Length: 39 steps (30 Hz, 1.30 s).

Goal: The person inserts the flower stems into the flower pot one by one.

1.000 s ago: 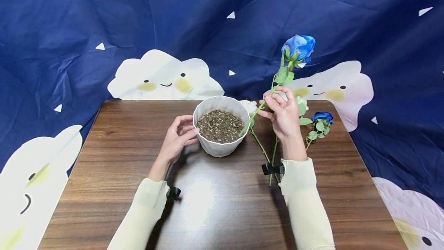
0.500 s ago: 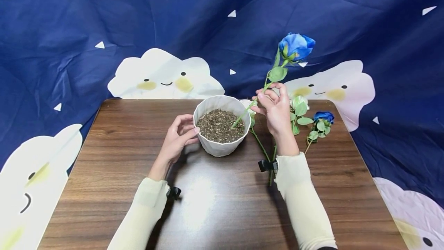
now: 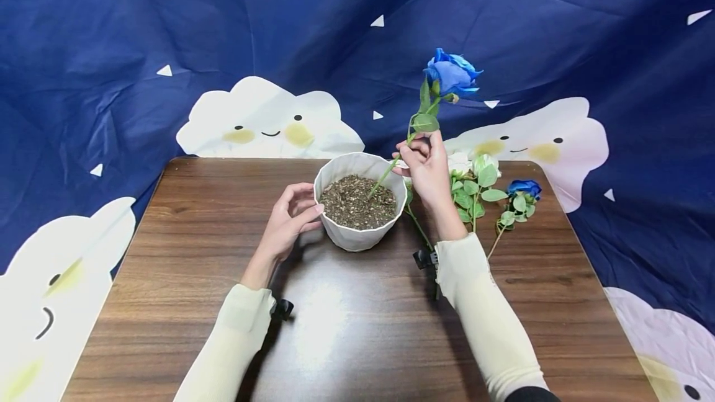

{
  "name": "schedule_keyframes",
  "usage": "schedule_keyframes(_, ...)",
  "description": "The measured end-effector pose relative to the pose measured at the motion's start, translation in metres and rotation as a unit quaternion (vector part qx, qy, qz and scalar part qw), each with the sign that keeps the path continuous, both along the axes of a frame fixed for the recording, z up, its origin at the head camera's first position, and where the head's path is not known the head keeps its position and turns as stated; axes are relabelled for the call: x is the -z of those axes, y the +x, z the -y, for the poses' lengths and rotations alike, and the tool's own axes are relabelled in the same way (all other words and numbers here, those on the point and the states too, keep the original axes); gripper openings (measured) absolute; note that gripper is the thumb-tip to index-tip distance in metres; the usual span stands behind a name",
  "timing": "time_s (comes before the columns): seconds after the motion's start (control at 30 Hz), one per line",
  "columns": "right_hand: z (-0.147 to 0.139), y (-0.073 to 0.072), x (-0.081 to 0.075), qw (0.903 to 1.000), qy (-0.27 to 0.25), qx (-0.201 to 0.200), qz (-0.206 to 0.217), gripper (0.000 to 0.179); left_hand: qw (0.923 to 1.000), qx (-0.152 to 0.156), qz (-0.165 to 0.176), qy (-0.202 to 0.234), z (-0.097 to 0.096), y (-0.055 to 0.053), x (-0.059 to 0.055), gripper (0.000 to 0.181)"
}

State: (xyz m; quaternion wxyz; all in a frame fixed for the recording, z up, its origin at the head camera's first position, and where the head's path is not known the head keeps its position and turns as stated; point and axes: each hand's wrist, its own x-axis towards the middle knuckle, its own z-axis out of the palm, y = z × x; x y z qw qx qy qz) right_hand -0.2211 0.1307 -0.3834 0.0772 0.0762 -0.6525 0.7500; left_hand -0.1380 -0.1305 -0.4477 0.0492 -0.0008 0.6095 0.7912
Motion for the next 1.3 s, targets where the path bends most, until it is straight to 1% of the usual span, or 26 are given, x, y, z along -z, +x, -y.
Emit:
schedule_keyframes(0.2, 0.007, -0.002, 0.003, 0.9995, 0.03, -0.001, -0.002, 0.022, 1.0, -0.001, -0.003, 0.0, 0.0, 0.0, 0.001, 0.053)
schedule_keyframes(0.4, 0.012, -0.006, 0.007, 0.9983, 0.057, -0.001, -0.014, 0.021, 1.0, -0.001, -0.002, -0.003, 0.0, -0.001, 0.005, 0.053)
schedule_keyframes(0.57, 0.017, -0.007, 0.007, 0.997, 0.072, 0.004, -0.028, 0.021, 1.0, 0.001, -0.005, 0.002, 0.0, -0.002, 0.006, 0.054)
schedule_keyframes(0.7, 0.021, -0.008, 0.007, 0.9945, 0.1, 0.001, -0.031, 0.022, 1.0, 0.002, -0.007, 0.007, 0.0, -0.002, 0.006, 0.054)
schedule_keyframes(0.97, 0.027, -0.01, 0.008, 0.9855, 0.166, -0.031, -0.014, 0.027, 1.0, 0.002, -0.004, 0.002, 0.0, -0.002, 0.005, 0.054)
schedule_keyframes(1.17, 0.03, -0.01, 0.005, 0.9768, 0.207, -0.057, -0.006, 0.023, 1.0, 0.0, -0.004, 0.003, 0.0, -0.002, 0.005, 0.054)
schedule_keyframes(1.23, 0.031, -0.009, 0.004, 0.9741, 0.218, -0.06, -0.008, 0.022, 1.0, 0.0, -0.004, 0.002, 0.0, -0.002, 0.005, 0.054)
schedule_keyframes(1.3, 0.032, -0.009, 0.004, 0.969, 0.239, -0.06, -0.018, 0.021, 1.0, 0.0, -0.004, 0.002, 0.0, -0.002, 0.006, 0.054)
